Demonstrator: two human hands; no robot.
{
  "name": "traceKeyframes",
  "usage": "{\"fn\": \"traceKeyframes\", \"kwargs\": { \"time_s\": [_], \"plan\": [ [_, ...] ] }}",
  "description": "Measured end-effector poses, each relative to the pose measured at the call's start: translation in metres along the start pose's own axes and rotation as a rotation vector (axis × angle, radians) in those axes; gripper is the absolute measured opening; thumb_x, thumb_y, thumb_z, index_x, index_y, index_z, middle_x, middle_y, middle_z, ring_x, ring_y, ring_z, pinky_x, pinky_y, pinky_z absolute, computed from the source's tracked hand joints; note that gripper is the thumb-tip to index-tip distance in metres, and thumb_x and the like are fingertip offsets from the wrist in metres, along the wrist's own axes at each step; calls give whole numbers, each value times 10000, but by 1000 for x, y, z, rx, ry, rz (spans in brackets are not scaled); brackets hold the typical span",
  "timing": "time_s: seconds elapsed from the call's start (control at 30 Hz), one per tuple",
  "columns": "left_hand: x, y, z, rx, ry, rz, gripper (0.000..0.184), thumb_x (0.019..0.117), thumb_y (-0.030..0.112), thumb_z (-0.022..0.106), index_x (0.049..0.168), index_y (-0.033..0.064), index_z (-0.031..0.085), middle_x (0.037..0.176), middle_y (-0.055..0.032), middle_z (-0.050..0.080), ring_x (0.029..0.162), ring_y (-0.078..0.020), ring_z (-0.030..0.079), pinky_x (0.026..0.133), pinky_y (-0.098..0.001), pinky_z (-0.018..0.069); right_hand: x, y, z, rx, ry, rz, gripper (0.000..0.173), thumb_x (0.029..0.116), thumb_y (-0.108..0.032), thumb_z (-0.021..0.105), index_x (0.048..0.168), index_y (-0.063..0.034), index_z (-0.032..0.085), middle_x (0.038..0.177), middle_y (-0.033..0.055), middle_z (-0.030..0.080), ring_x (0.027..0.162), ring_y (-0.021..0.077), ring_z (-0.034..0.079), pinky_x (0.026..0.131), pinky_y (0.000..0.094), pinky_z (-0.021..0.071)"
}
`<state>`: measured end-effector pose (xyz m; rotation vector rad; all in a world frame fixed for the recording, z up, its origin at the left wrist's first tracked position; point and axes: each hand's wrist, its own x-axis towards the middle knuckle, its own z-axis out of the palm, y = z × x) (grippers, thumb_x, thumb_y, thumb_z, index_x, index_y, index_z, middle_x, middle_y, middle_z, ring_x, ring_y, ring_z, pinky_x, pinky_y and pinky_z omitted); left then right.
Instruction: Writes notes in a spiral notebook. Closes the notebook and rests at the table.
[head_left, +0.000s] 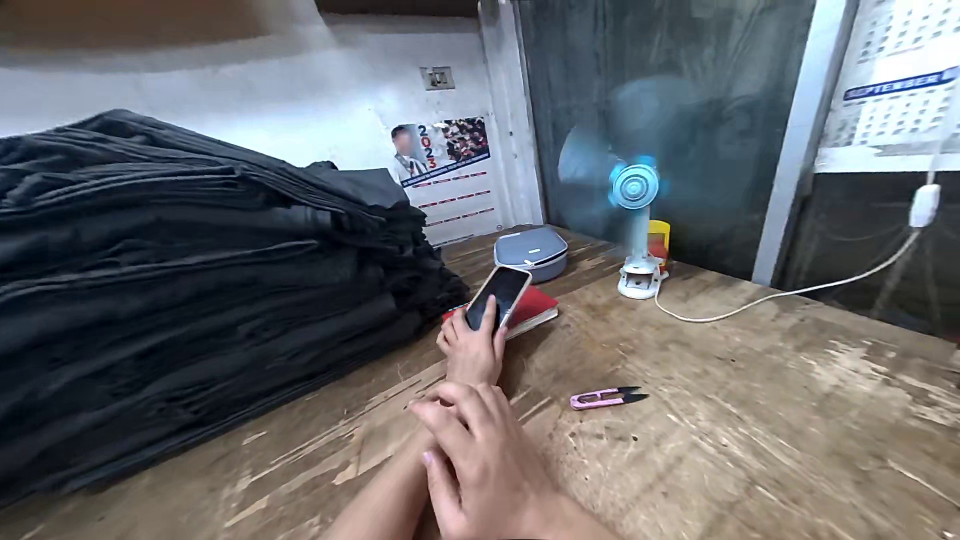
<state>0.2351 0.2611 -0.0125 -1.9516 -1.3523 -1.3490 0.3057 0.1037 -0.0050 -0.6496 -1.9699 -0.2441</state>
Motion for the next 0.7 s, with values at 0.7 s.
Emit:
{"fn": "traceKeyframes", "kwargs": {
  "time_s": [0.7],
  "plan": [
    [-48,97,-65,-280,-828,269,397,1066,358,486,1332,160,703,1445,-59,626,1385,-247,534,1197,-427,350,2,-7,-30,-232,237,-21,377,978,-267,538,1312,-199,698,1324,49,672,1223,220,628,1068,470,500]
  ]
}}
